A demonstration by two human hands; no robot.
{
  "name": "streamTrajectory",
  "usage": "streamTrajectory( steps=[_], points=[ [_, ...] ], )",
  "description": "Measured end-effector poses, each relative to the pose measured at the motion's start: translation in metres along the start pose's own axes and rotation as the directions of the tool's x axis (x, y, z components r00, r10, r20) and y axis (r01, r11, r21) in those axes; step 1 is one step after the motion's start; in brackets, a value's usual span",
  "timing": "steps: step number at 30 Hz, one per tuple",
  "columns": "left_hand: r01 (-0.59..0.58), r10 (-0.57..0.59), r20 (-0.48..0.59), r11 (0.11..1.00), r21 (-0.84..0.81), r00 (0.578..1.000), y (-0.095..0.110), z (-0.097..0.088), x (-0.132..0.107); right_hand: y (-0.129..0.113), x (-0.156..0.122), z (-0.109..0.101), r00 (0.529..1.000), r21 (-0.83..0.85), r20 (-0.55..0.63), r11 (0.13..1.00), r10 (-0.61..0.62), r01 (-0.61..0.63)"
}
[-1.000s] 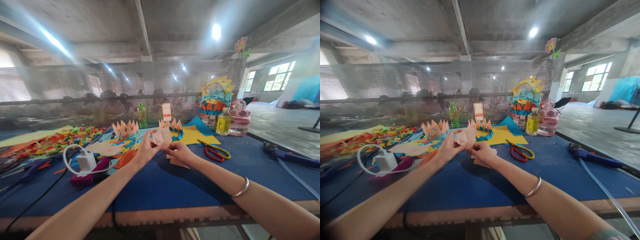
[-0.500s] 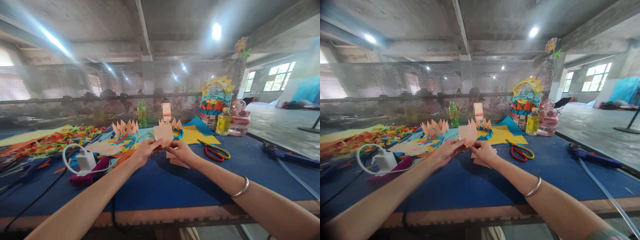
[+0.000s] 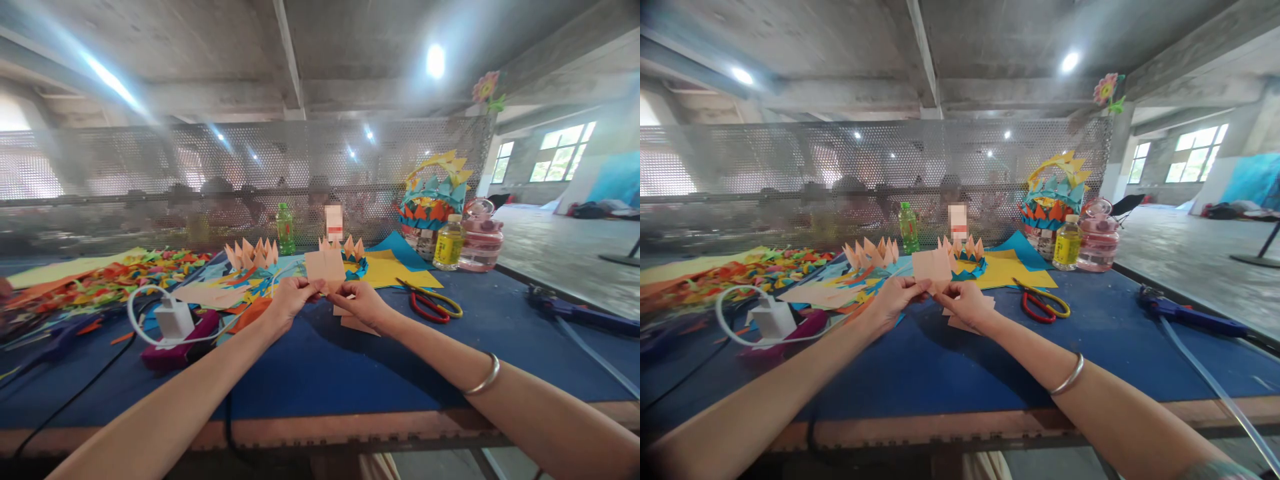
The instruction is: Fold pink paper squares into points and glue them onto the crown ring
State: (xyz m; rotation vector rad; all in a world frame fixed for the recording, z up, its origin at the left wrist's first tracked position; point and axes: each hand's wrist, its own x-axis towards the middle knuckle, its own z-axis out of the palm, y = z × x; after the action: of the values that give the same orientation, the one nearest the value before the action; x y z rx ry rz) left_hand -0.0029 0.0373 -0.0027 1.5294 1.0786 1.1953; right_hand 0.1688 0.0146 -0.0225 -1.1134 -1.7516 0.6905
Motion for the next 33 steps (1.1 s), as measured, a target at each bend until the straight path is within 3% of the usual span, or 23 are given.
streamTrajectory(
  steps=[11, 23, 33],
  points=[
    [0.016, -0.008, 0.112, 0.997, -0.070, 0.994, 0.012, 0.002, -0.008, -0.001, -0.001, 0.000, 1.000, -0.012, 0.024, 1.000, -0.011, 0.011],
    [0.194, -0.170, 0.131, 0.962, -0.192, 0.977, 0.018, 0.005, -0.011, 0.000, -0.002, 0.003, 0.997, -0.002, 0.040, 0.998, -0.069, 0.069],
    [0.177, -0.157, 0.122, 0.968, -0.180, 0.980, 0.016, 0.005, -0.011, 0.003, -0.002, 0.005, 0.997, 0.024, 0.042, 0.998, -0.066, 0.065]
  ],
)
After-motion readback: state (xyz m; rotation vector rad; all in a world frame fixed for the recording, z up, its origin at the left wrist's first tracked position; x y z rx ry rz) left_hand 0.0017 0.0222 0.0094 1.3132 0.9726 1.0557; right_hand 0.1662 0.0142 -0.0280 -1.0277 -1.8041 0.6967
